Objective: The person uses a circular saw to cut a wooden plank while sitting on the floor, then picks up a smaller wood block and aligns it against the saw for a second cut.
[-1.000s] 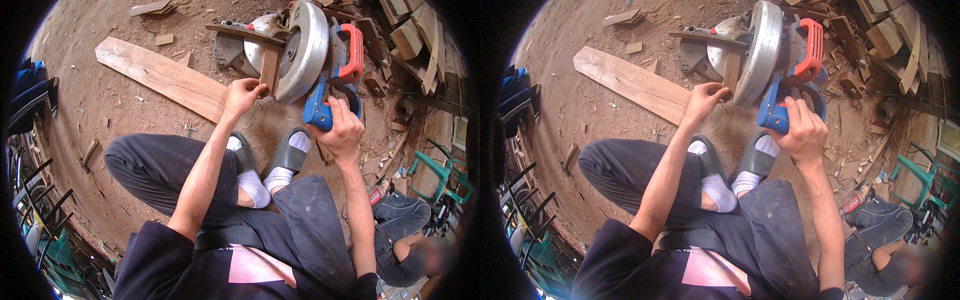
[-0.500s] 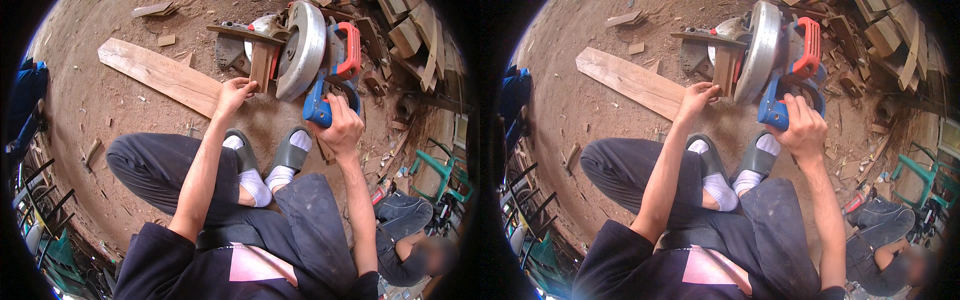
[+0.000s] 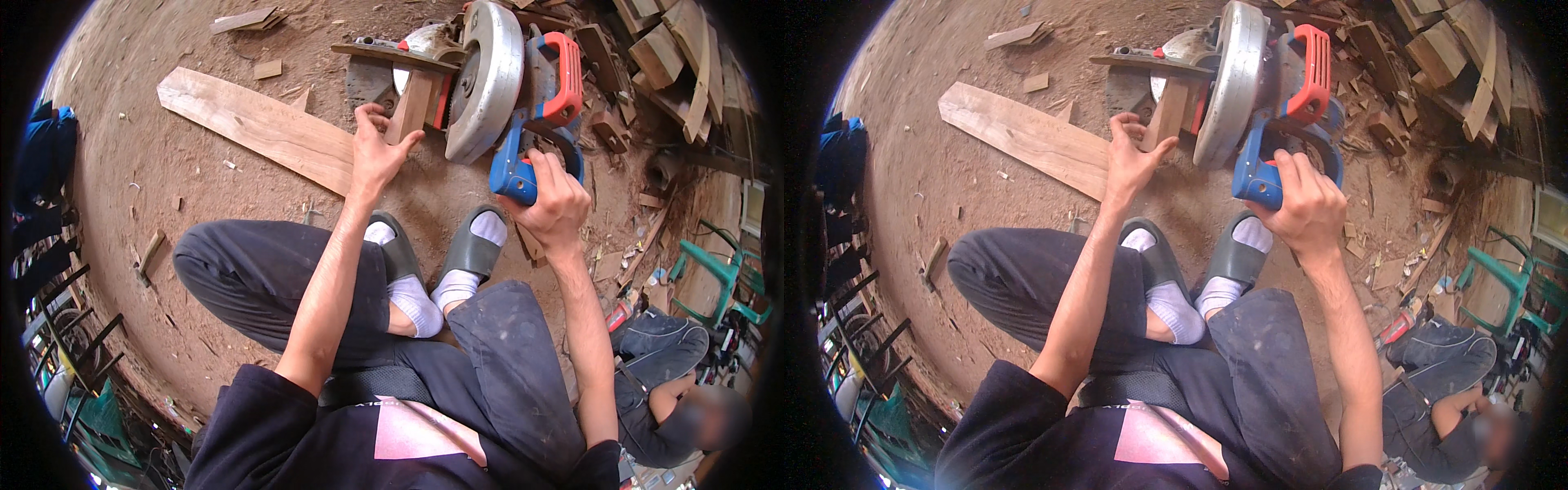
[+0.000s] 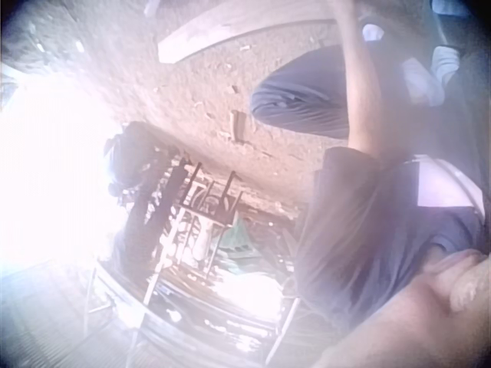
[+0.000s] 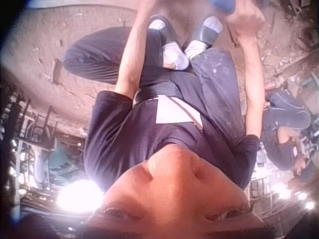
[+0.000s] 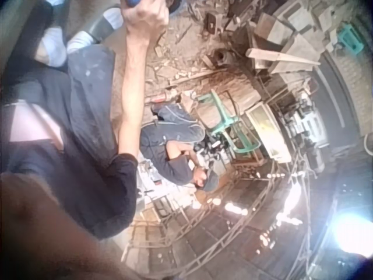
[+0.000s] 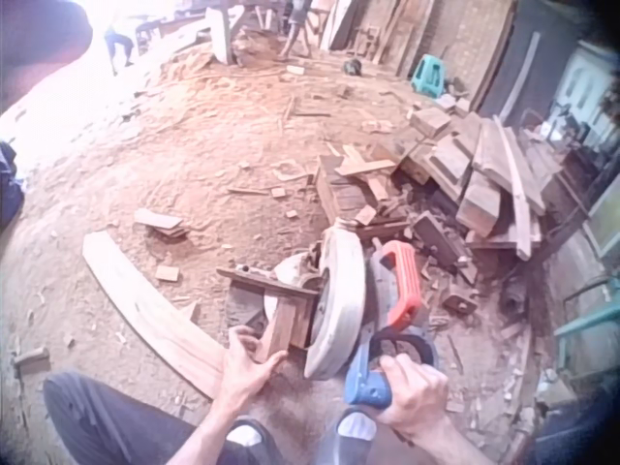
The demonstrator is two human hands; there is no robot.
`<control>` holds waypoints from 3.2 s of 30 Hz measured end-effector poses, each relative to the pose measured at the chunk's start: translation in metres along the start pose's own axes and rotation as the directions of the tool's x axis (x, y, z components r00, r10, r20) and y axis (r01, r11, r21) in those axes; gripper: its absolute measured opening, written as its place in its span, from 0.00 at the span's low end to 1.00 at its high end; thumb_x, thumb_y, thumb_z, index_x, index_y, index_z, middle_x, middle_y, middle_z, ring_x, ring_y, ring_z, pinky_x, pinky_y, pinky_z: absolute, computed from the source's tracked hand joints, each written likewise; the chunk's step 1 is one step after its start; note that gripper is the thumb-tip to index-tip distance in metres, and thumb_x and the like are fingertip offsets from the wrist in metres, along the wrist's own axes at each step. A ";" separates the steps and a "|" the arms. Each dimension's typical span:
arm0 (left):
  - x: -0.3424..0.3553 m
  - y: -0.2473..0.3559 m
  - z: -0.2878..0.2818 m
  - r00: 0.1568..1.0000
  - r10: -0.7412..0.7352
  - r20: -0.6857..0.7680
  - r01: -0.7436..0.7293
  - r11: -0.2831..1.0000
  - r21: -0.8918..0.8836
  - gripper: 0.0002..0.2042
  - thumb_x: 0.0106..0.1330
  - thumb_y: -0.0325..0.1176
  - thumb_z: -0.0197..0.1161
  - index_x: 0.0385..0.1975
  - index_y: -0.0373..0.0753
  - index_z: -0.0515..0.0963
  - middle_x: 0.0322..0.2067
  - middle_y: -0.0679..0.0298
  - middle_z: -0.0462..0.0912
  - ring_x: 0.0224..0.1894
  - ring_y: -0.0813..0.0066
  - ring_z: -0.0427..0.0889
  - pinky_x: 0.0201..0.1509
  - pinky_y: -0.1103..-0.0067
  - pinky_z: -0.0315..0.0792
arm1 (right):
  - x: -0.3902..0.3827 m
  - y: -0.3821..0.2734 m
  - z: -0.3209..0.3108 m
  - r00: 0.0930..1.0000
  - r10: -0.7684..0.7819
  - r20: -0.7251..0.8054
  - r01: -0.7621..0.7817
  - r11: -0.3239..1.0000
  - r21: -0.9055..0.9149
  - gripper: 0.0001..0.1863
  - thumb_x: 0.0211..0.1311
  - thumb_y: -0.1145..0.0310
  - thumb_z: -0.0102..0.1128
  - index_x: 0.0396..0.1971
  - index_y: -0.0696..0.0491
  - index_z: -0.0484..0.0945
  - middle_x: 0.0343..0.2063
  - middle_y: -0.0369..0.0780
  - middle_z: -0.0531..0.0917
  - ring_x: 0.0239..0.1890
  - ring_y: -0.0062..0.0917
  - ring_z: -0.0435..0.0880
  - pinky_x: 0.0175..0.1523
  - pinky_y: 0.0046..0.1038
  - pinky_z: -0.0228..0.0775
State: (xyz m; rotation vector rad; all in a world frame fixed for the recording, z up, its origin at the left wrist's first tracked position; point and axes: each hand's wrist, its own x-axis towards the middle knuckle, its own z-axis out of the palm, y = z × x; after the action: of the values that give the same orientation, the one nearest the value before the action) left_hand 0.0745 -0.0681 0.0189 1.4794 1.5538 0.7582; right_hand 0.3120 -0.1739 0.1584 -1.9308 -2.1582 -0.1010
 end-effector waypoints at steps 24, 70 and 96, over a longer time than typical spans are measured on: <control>-0.003 -0.001 0.000 0.952 0.277 0.129 -0.288 0.955 0.077 0.38 0.50 0.31 0.82 0.63 0.43 0.71 0.60 0.52 0.73 0.64 0.50 0.74 0.68 0.62 0.72 | 0.001 -0.001 0.002 0.999 -0.021 -0.034 0.020 1.000 -0.008 0.37 0.46 0.42 0.76 0.48 0.56 0.80 0.35 0.40 0.82 0.28 0.36 0.87 0.33 0.36 0.78; 0.045 -0.045 -0.044 0.930 -0.368 -0.022 0.245 0.663 -0.707 0.28 0.64 0.22 0.67 0.61 0.23 0.63 0.45 0.50 0.83 0.46 0.65 0.87 0.54 0.73 0.85 | 0.000 0.000 0.000 1.000 -0.005 -0.013 0.005 1.000 0.015 0.36 0.47 0.44 0.76 0.49 0.55 0.79 0.35 0.42 0.83 0.30 0.39 0.87 0.34 0.38 0.78; 0.079 0.030 0.010 0.968 0.231 -0.098 -0.201 0.948 0.249 0.20 0.52 0.29 0.76 0.45 0.37 0.79 0.41 0.50 0.86 0.43 0.58 0.88 0.49 0.65 0.82 | 0.001 -0.001 0.001 0.999 -0.024 -0.031 0.024 1.000 -0.001 0.37 0.45 0.44 0.77 0.49 0.56 0.79 0.34 0.41 0.82 0.28 0.38 0.87 0.33 0.37 0.78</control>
State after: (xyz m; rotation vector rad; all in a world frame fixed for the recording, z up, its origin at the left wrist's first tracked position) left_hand 0.1013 0.0121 0.0281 1.8320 1.6391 0.8274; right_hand 0.3110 -0.1730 0.1577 -1.8911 -2.1627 -0.1349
